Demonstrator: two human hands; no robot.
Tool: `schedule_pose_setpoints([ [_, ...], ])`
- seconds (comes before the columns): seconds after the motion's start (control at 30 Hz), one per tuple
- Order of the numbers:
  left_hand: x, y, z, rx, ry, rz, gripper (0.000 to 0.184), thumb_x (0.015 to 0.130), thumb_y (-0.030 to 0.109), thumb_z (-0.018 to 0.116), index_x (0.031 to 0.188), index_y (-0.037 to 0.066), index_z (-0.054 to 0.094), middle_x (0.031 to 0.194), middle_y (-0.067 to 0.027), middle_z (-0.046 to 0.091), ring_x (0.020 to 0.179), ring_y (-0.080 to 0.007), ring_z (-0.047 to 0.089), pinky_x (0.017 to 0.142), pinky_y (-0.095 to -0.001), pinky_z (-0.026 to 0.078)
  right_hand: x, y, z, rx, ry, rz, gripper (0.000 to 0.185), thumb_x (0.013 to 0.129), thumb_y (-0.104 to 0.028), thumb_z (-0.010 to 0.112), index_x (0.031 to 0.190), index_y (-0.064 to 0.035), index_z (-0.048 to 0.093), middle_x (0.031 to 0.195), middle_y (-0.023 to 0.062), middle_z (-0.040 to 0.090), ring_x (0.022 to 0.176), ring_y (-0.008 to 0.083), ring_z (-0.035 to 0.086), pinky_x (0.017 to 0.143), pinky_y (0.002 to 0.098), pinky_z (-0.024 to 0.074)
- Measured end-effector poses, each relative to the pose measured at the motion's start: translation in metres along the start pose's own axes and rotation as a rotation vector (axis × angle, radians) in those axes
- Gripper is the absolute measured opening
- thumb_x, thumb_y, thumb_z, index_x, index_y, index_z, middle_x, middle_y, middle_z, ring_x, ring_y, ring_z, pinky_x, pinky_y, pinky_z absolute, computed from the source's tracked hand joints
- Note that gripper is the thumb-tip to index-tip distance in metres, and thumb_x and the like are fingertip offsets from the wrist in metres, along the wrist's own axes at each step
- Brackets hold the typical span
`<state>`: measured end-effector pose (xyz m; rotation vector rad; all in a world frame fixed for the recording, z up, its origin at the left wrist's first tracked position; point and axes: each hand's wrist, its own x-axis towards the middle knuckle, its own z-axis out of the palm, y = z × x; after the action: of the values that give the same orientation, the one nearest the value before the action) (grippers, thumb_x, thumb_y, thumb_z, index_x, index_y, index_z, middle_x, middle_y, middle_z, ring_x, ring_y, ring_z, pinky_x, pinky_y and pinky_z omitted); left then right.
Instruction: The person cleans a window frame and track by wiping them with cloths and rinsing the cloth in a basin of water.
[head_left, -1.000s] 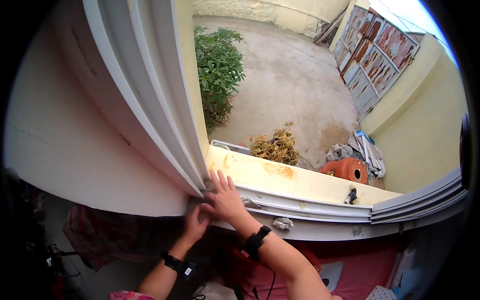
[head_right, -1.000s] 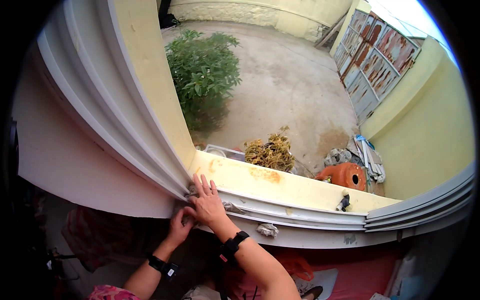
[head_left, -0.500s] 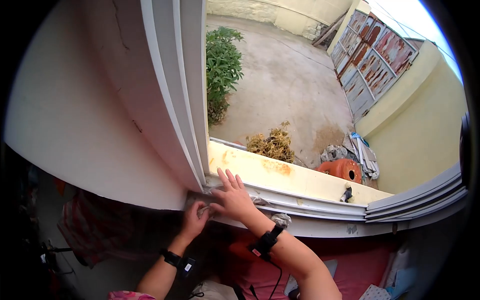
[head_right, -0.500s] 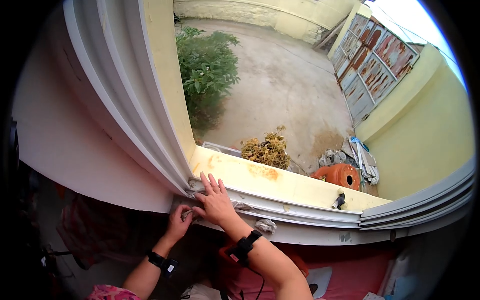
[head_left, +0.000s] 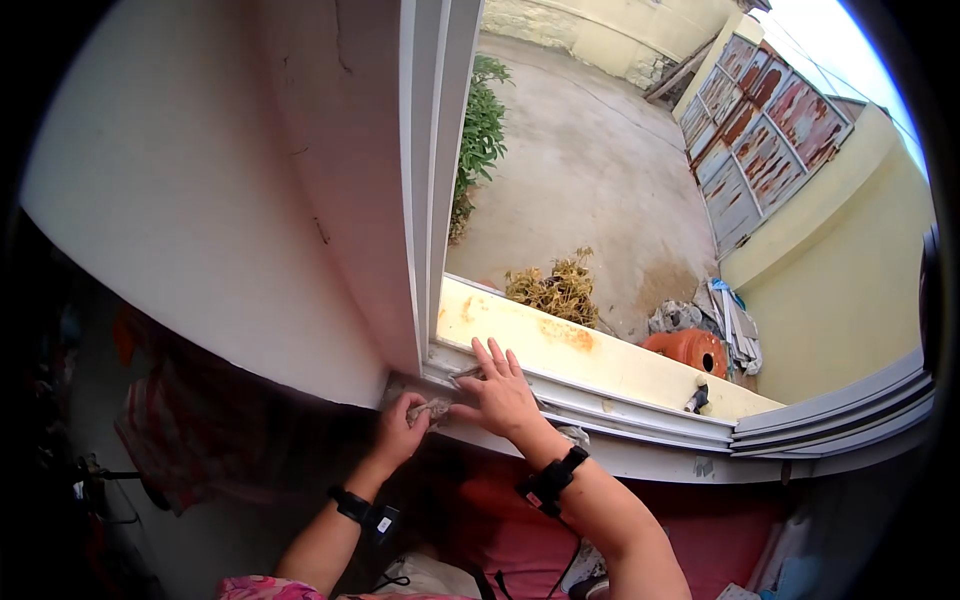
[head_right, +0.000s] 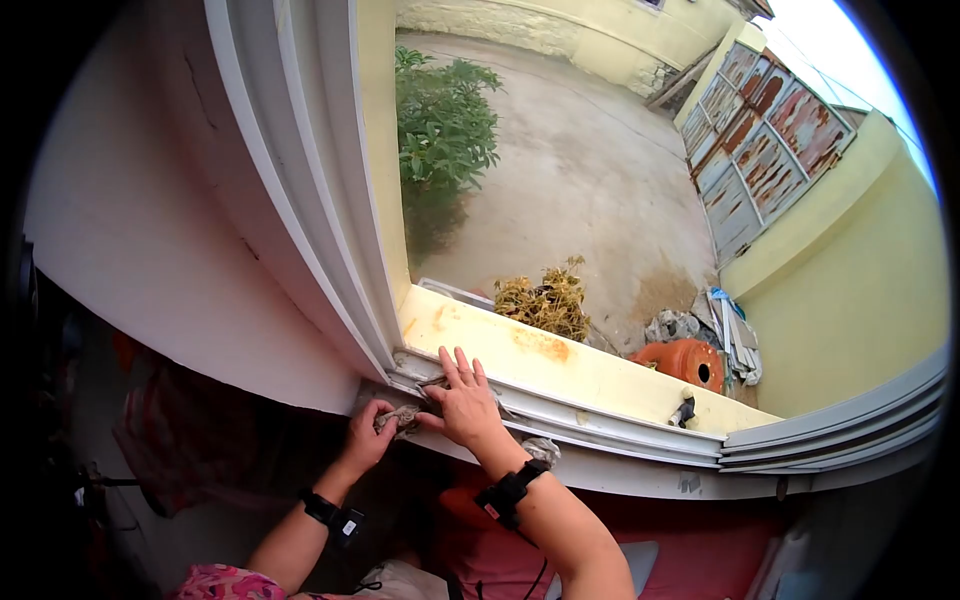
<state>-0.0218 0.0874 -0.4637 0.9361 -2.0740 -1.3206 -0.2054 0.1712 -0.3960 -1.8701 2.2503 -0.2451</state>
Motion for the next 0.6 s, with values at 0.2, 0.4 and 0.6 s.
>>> schedule_pose_setpoints([
  [0.2,0.000,0.001,-0.001,0.000,-0.016,-0.025,0.017,0.080,0.012,0.063,0.092,0.003,0.056,0.082,-0.0146,0.062,0.077,-0.0296,0.062,0.067,-0.0359,0.048,0.014,-0.007,-0.001,0.020,0.071,-0.075,0.044,0.074,-0.049,0.063,0.105,-0.0169,0.067,0.147,0.0212,0.019,0.136,0.0379,0.017,0.109,0.0491,0.0177],
  [0.4,0.002,-0.009,0.002,-0.033,-0.006,0.077,0.016,0.080,0.009,0.063,0.093,0.003,0.056,0.086,-0.0146,0.062,0.082,-0.0307,0.062,0.074,-0.0346,0.049,0.045,-0.026,0.012,0.037,0.054,-0.089,0.048,0.074,-0.050,0.063,0.106,-0.0155,0.065,0.146,0.0247,0.018,0.136,0.0398,0.017,0.108,0.0508,0.0178],
  [0.6,0.001,-0.006,0.002,-0.066,0.002,0.054,0.016,0.080,0.010,0.063,0.092,0.003,0.056,0.086,-0.0144,0.062,0.082,-0.0302,0.061,0.071,-0.0349,0.048,0.026,-0.021,0.018,-0.044,0.099,-0.070,0.044,0.074,-0.048,0.063,0.104,-0.0153,0.066,0.146,0.0218,0.021,0.136,0.0374,0.019,0.109,0.0506,0.0171],
])
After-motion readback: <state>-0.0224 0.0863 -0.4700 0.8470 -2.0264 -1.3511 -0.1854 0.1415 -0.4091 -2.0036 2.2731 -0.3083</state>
